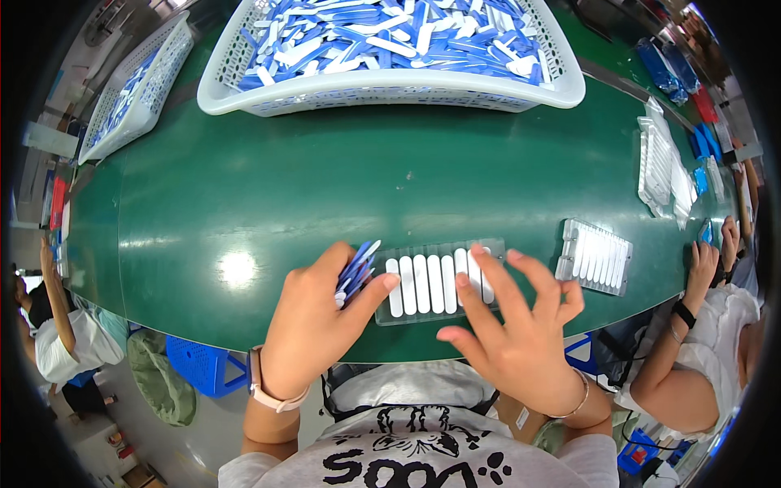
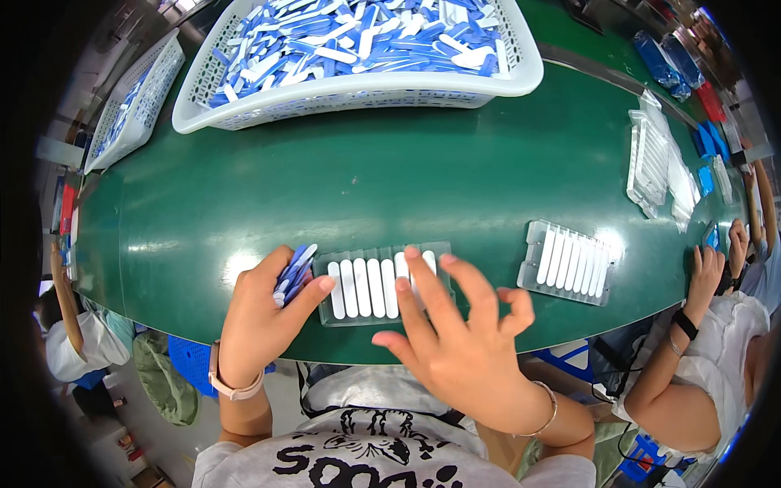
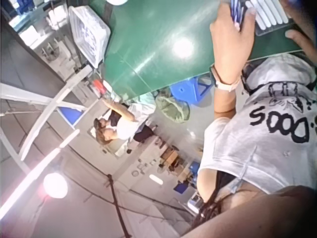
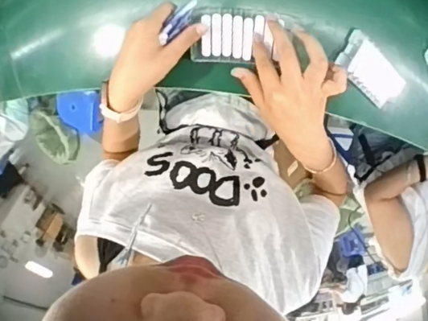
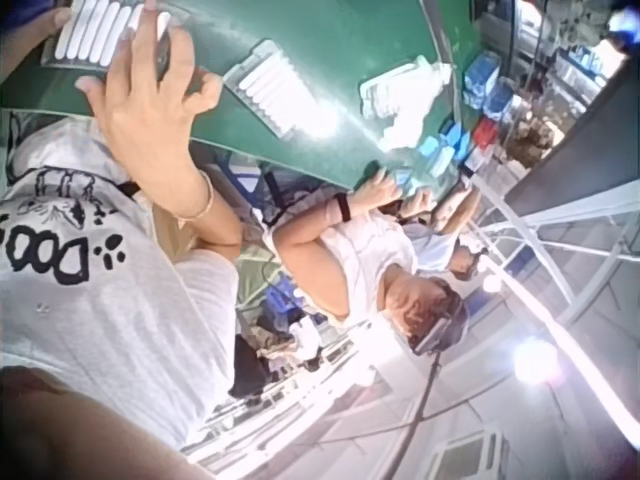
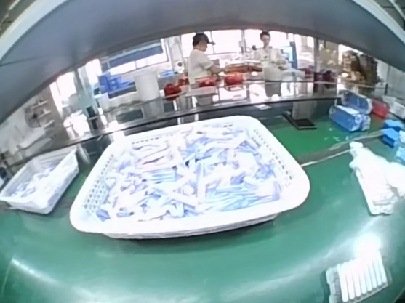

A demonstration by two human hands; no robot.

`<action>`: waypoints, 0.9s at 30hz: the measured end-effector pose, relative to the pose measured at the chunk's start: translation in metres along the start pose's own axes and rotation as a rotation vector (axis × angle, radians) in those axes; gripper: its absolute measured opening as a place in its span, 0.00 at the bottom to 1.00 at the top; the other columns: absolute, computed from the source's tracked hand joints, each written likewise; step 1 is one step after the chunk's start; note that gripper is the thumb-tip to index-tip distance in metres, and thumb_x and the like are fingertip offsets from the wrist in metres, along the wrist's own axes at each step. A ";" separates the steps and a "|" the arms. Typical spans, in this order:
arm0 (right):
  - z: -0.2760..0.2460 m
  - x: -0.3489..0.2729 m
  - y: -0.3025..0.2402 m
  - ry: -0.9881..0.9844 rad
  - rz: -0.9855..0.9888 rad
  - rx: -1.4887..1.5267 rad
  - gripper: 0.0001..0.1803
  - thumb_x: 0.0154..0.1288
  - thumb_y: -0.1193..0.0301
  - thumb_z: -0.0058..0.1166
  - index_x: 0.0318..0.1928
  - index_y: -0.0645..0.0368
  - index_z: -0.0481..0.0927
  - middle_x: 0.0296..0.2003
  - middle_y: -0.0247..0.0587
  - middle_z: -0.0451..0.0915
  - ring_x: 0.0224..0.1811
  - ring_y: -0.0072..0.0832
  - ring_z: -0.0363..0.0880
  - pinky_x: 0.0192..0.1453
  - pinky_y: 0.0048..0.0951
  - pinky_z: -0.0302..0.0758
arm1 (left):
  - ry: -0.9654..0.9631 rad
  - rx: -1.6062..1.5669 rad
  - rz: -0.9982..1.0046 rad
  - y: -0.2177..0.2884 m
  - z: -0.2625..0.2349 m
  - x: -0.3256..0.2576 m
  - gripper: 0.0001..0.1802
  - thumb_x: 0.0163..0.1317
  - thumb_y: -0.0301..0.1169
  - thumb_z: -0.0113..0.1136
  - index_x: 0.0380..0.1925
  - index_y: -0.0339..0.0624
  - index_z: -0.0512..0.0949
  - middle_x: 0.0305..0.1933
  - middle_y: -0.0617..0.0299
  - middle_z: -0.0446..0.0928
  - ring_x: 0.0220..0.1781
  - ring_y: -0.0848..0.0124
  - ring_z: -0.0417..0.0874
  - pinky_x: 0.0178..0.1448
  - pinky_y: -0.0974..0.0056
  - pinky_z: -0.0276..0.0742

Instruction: The person places small white plastic components by hand into a transparent plastic tray at a factory workbench.

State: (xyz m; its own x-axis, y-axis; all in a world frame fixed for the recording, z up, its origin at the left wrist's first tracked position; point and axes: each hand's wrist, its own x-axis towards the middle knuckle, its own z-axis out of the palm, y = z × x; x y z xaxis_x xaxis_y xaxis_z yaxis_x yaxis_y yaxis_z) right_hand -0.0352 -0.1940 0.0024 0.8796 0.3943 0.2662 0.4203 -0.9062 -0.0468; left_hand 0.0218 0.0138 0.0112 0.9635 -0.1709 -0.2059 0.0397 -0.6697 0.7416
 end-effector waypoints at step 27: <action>0.003 0.015 0.017 -0.022 -0.181 0.158 0.26 0.47 0.45 0.59 0.42 0.48 0.81 0.64 0.41 0.65 0.61 0.38 0.60 0.53 0.51 0.51 | -0.084 0.024 -0.064 0.006 -0.005 -0.004 0.21 0.52 0.40 0.70 0.30 0.33 0.72 0.17 0.56 0.74 0.15 0.69 0.73 0.23 0.67 0.69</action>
State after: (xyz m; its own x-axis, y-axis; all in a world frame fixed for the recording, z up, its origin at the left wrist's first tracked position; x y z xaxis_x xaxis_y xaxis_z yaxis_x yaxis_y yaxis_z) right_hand -0.0138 -0.2035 0.0030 0.7907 0.5529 0.2629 0.5997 -0.7860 -0.1504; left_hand 0.0199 0.0140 0.0198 0.9334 -0.1869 -0.3063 0.0933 -0.6978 0.7102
